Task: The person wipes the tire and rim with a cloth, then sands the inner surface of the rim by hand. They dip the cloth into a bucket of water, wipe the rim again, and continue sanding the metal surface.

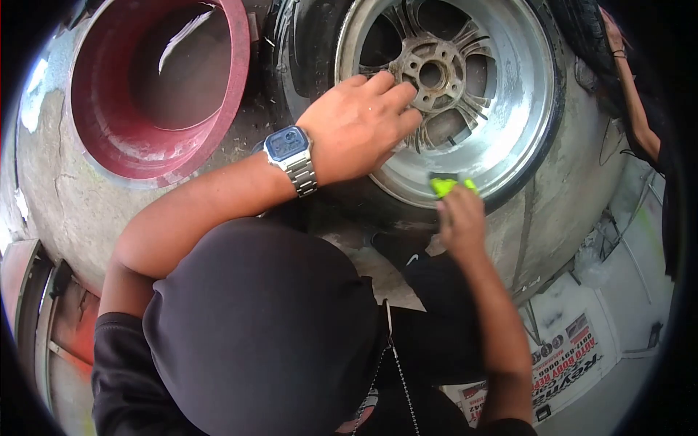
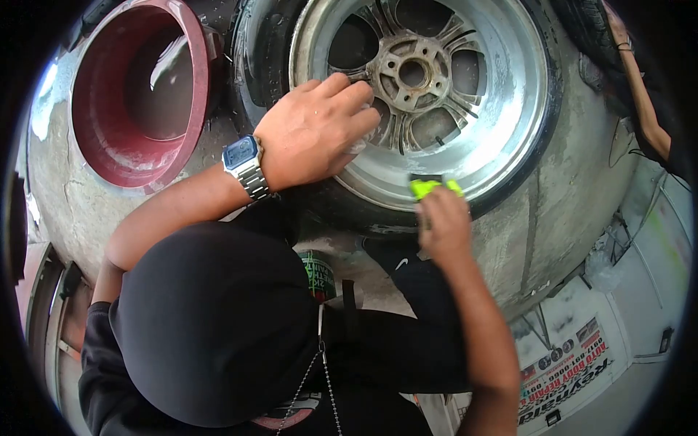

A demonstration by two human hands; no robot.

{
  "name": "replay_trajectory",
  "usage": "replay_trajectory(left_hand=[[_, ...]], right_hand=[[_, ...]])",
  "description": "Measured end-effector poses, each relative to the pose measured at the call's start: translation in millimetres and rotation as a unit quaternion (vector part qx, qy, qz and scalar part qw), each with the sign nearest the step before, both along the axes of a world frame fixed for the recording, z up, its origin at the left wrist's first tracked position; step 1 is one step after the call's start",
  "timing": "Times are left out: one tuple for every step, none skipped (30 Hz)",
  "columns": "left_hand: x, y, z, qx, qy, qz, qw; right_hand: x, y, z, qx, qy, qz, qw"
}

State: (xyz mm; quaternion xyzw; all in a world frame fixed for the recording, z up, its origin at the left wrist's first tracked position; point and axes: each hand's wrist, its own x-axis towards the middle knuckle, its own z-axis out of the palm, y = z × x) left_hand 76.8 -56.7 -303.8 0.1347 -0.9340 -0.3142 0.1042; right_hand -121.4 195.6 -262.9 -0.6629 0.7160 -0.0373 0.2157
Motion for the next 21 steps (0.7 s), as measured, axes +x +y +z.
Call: replay_trajectory(left_hand=[[-1, -2, 0, 0.001, 0.005, 0.004, 1.000], [0, 0, -1, 0.007, 0.008, 0.007, 1.000], [1, 1, -1, 0.014, 0.011, 0.010, 1.000], [2, 2, -1, 0.012, 0.013, 0.011, 1.000], [2, 2, -2, 0.011, 0.015, 0.012, 1.000], [1, 2, -2, 0.009, 0.018, 0.014, 1.000], [1, 0, -3, 0.006, 0.021, 0.017, 1.000], [2, 0, -3, 0.005, 0.023, 0.019, 1.000], [2, 2, -2, 0.006, 0.026, 0.017, 0.999], [2, 2, -2, 0.008, 0.032, 0.016, 0.999], [2, 1, -3, 0.008, 0.034, 0.016, 0.999], [3, 1, -2, 0.012, 0.036, 0.017, 0.999], [3, 2, -2, 0.012, 0.038, 0.016, 0.999], [3, 2, -3, 0.011, 0.041, 0.017, 0.999], [3, 2, -4, 0.009, 0.041, 0.018, 0.999], [3, 2, -5, 0.005, 0.035, 0.019, 0.999], [3, 4, -3, 0.005, 0.030, 0.014, 0.999], [2, 2, -3, -0.002, 0.027, 0.013, 1.000], [2, -1, -4, 0.002, 0.028, 0.012, 1.000], [2, 0, -3, 0.008, 0.029, 0.012, 0.999], [2, 1, -3, 0.015, 0.030, 0.012, 0.999]], right_hand=[[-19, -5, 6, 0.027, 0.019, -0.030, 0.999], [-29, -6, 6, 0.037, 0.027, -0.039, 0.998], [-35, -7, 5, 0.048, 0.035, -0.049, 0.997], [-37, -8, 6, 0.061, 0.044, -0.060, 0.995], [-21, -4, 1, 0.005, 0.070, -0.027, 0.997], [-12, -4, 2, -0.002, 0.055, -0.012, 0.998], [-5, -5, 4, -0.009, 0.039, 0.003, 0.999], [-2, -4, 6, -0.014, 0.022, 0.015, 1.000], [-8, 1, 10, 0.005, 0.040, 0.007, 0.999], [-25, 2, 10, 0.018, 0.058, 0.001, 0.998], [-42, 0, 9, 0.030, 0.074, -0.002, 0.997], [-50, 0, 8, 0.045, 0.088, -0.005, 0.995], [-31, 14, -8, 0.008, 0.046, -0.010, 0.999], [17, 3, -8, -0.049, 0.041, -0.043, 0.997], [33, -7, -8, -0.060, 0.014, -0.065, 0.996], [41, -11, -7, -0.068, -0.015, -0.089, 0.994], [19, 4, -9, -0.033, 0.013, -0.040, 0.999], [-21, 16, -12, -0.006, 0.042, 0.013, 0.999], [-45, 6, -1, 0.021, 0.051, 0.021, 0.998], [-41, 6, -6, 0.013, 0.061, -0.010, 0.998], [-28, 9, -13, 0.006, 0.071, -0.043, 0.997]])
